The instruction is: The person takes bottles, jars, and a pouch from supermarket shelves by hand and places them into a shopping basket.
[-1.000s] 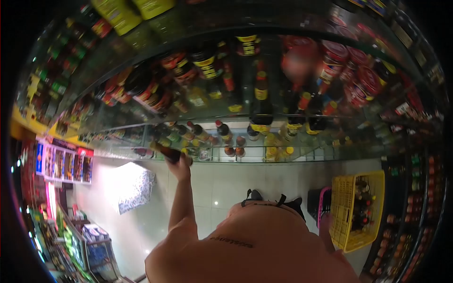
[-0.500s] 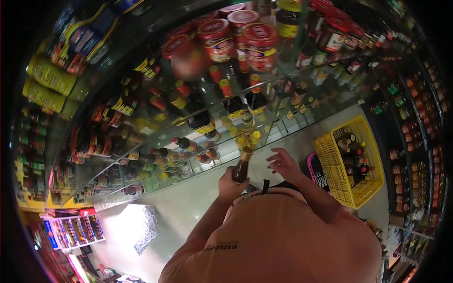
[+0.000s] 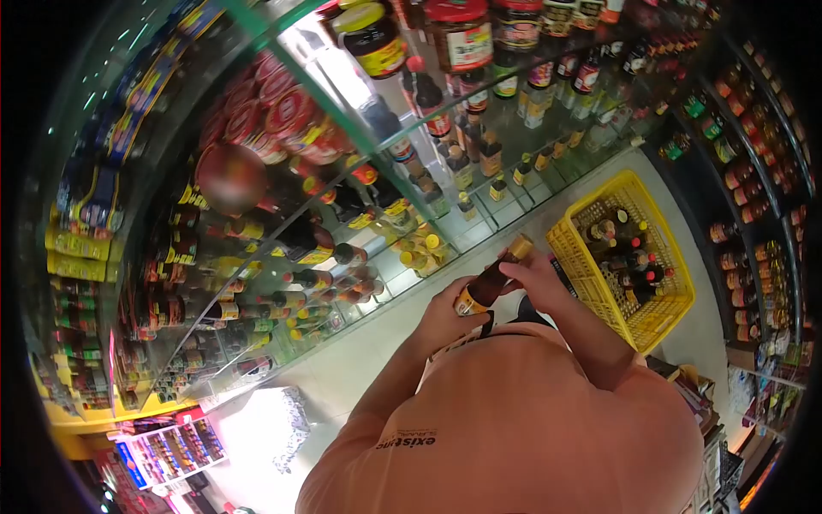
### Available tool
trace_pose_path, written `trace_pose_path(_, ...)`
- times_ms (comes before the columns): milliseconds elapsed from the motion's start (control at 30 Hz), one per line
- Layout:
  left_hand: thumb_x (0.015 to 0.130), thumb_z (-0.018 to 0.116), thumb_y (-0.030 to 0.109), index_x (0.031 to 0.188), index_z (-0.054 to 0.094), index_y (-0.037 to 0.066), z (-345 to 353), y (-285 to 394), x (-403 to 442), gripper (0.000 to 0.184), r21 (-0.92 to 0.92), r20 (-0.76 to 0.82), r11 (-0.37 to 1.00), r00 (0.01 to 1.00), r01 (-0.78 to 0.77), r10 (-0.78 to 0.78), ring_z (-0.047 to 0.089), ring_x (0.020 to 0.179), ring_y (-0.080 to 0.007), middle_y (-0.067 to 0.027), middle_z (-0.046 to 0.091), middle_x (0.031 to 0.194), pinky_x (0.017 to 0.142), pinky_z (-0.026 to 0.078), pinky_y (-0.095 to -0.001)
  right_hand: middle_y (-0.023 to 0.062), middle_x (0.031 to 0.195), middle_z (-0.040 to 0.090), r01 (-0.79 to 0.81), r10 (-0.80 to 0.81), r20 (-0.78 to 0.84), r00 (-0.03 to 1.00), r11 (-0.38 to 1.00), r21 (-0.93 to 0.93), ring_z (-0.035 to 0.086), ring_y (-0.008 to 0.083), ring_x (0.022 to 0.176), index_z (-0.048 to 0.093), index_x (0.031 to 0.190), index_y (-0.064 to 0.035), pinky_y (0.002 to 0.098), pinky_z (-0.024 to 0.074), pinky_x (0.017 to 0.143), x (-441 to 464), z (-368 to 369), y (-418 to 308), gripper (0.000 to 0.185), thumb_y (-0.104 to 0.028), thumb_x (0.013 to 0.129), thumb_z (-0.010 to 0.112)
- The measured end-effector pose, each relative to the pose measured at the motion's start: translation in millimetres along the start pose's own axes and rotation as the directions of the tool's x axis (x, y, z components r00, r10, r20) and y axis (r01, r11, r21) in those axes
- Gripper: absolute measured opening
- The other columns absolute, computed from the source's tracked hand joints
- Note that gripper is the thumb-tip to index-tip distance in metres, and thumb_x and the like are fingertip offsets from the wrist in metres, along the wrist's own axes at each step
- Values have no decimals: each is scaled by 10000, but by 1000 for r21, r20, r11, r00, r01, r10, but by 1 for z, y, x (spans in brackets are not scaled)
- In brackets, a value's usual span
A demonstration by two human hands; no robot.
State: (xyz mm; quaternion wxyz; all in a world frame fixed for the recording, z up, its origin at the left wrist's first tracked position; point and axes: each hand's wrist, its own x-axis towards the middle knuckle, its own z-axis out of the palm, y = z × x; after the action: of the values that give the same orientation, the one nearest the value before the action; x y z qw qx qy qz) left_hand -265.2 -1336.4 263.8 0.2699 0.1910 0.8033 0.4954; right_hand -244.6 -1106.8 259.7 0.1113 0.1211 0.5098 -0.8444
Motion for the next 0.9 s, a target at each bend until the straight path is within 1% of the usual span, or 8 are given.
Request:
trace_pose_path(67,762,802,145,1418,429,56,12,-8,11,760,-352,155,931,987,100,-48,618,1044,-155,-68,607,1205,816,538,-305,129,1057,656,21,-21,-1,1000,1000,10,684,213,952,549,1149,-20,335,615,668,1,-26,-6,313,-161,900,675)
trace_pose_path(167,767,779,104,1446,407,72,29,4,17,775,-561,240,797,965,224,-102,623,1028,-157,-59,599,1219,791,540,-284,195,1079,694,49,-49,-10,999,998,50,707,243,955,535,1159,-48,344,605,664,0,-59,-15,284,-173,926,638)
trace_pose_path(333,752,744,15,1476,355,24,65,31,34,823,-571,243,793,967,211,-82,534,1213,-180,-85,542,1323,1000,456,-353,207,1134,689,91,-93,66,993,995,35,693,261,1027,507,1223,-64,333,581,747,-13,-96,-43,353,-210,932,643)
trace_pose_path(467,764,746,-22,1445,404,8,101,23,52,762,-430,109,902,994,30,19,590,1124,-168,-90,581,1272,966,477,-320,159,1202,667,95,-96,100,990,995,15,668,233,1071,481,1313,-77,314,570,746,-23,-141,-58,433,-193,932,649)
trace_pose_path(567,742,729,-49,1417,447,-26,115,34,69,733,-439,225,877,969,196,-104,607,1099,-169,-92,618,1230,958,485,-325,113,1196,650,123,-123,83,989,992,0,655,193,1053,464,1355,-73,303,580,690,-40,-183,-67,475,-157,932,661)
trace_pose_path(700,743,728,-41,1420,445,-26,142,32,94,733,-393,321,907,947,151,-18,609,1099,-171,-102,623,1225,948,491,-320,76,1008,671,125,-125,71,990,992,1,681,165,905,479,1316,-57,287,584,651,-70,-221,-80,457,-86,911,690)
trace_pose_path(833,927,598,24,1434,432,0,181,28,121,534,-435,215,892,976,124,-31,629,1038,-189,-124,633,1190,912,503,-328,68,922,658,220,-224,-57,973,973,-72,685,169,785,513,1201,-59,294,580,655,-95,-266,-76,371,8,882,688)
trace_pose_path(900,988,538,67,1414,446,8,193,20,133,441,-512,204,852,979,110,-3,640,1012,-200,-141,646,1174,883,502,-324,57,878,638,303,-324,-367,872,946,-115,677,160,744,525,1114,-51,286,570,649,-109,-293,-77,309,8,866,700)
